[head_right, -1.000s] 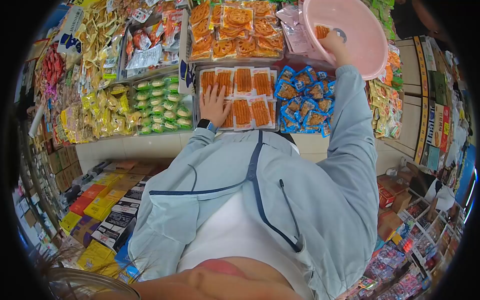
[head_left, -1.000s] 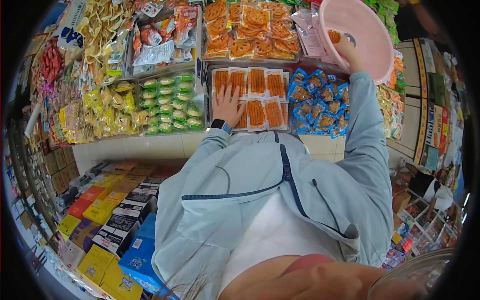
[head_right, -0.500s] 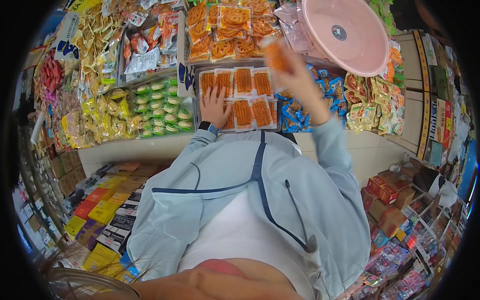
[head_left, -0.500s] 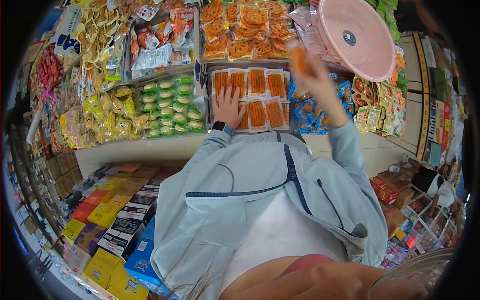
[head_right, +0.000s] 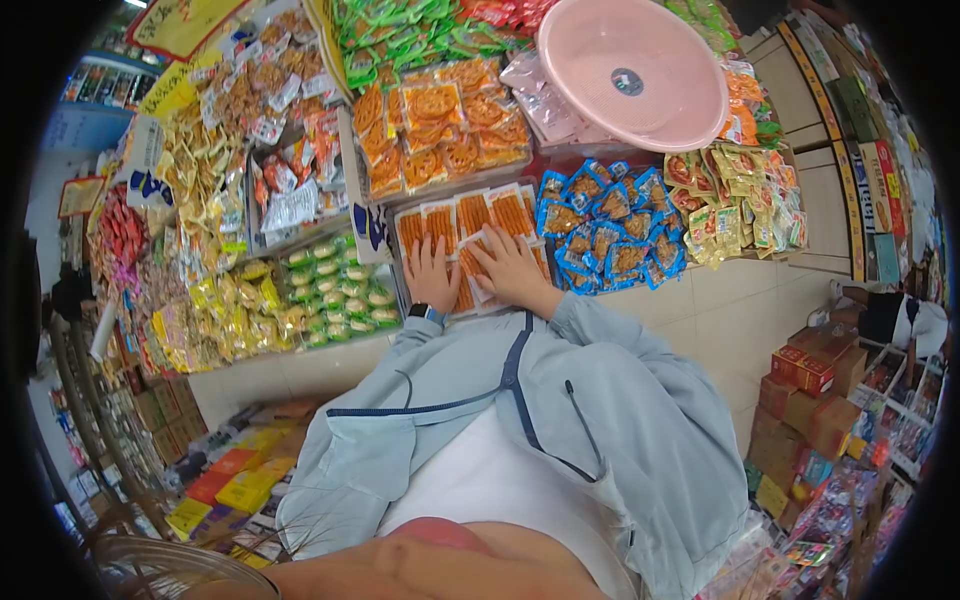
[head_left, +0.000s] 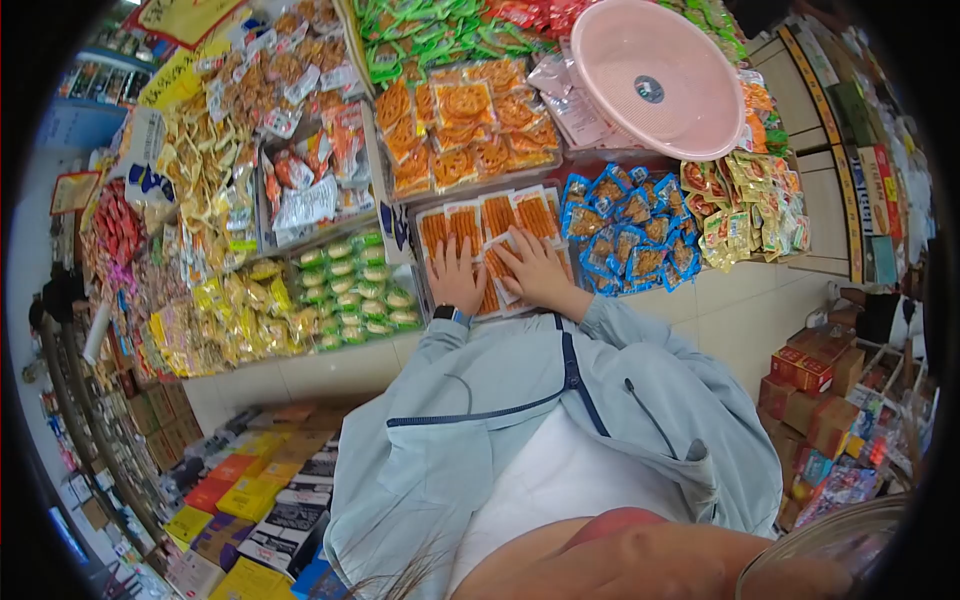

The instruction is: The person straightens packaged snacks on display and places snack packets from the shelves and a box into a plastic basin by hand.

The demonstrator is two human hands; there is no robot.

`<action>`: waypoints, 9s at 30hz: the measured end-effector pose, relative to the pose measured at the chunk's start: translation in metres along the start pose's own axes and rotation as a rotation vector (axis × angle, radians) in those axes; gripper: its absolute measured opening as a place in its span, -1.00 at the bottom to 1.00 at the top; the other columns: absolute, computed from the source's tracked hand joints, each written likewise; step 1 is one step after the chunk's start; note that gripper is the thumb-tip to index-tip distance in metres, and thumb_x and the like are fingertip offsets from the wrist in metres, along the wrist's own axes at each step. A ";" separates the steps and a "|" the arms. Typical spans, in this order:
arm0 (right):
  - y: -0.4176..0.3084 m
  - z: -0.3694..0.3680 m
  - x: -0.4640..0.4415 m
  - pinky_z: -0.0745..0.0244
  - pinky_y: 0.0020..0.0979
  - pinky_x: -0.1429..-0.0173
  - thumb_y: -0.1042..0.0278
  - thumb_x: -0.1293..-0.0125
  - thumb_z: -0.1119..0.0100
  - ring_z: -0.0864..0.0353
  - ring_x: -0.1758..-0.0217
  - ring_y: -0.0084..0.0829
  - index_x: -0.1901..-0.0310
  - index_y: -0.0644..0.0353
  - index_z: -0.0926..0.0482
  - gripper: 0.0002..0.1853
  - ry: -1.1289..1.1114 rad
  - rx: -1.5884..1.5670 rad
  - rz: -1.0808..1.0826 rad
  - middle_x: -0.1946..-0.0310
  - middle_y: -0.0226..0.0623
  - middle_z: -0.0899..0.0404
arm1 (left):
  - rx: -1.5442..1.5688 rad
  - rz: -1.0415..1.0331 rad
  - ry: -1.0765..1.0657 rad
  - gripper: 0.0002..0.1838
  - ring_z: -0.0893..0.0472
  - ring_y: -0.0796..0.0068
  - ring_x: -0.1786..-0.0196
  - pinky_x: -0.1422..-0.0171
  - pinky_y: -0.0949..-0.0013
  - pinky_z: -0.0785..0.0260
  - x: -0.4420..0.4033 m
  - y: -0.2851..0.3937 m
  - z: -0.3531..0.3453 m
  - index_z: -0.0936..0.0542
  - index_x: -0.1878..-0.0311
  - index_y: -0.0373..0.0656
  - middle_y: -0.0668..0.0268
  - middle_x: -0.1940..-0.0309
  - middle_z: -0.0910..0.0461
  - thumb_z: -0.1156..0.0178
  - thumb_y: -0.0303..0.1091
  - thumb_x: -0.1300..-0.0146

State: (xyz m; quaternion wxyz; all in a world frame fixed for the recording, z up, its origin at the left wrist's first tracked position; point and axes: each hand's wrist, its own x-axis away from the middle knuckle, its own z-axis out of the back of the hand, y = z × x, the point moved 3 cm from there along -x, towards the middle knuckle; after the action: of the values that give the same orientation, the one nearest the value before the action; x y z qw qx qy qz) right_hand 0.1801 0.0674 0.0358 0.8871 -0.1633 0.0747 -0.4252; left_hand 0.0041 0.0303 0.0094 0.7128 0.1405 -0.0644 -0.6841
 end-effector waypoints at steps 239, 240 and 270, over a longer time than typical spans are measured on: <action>0.083 0.010 0.074 -0.03 0.09 -0.44 0.06 -0.08 -0.34 -0.09 -0.50 0.03 -0.29 -0.02 -0.46 -0.31 0.237 0.204 -0.419 -0.45 -0.08 -0.20 | -0.004 0.007 -0.024 -0.31 -0.07 0.09 -0.55 -0.54 -0.21 0.17 0.002 -0.007 -0.010 -0.31 -0.45 0.03 0.18 -0.50 -0.17 -0.11 0.06 -0.30; 0.083 0.008 0.076 -0.03 0.09 -0.44 0.05 -0.09 -0.33 -0.10 -0.50 0.03 -0.29 -0.02 -0.46 -0.32 0.253 0.204 -0.410 -0.44 -0.08 -0.20 | -0.004 0.007 -0.028 -0.32 -0.07 0.09 -0.55 -0.54 -0.20 0.17 0.002 -0.005 -0.009 -0.31 -0.45 0.03 0.18 -0.50 -0.17 -0.11 0.05 -0.30; 0.114 0.211 -0.006 -0.49 -0.46 -0.05 0.23 -0.53 -0.01 -0.61 0.06 -0.50 0.03 0.39 -0.60 -0.67 1.147 -0.788 -0.391 0.13 -0.30 -0.65 | 0.010 0.015 -0.003 -0.32 -0.09 0.11 -0.55 -0.53 -0.21 0.13 0.002 -0.004 -0.005 -0.32 -0.44 0.02 0.18 -0.48 -0.21 -0.14 0.04 -0.29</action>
State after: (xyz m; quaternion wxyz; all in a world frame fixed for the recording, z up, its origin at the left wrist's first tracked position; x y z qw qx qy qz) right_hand 0.3175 0.1866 0.1930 0.4912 -0.2325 0.6458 -0.5362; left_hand 0.0019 0.0293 0.0029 0.7172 0.1424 -0.0701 -0.6785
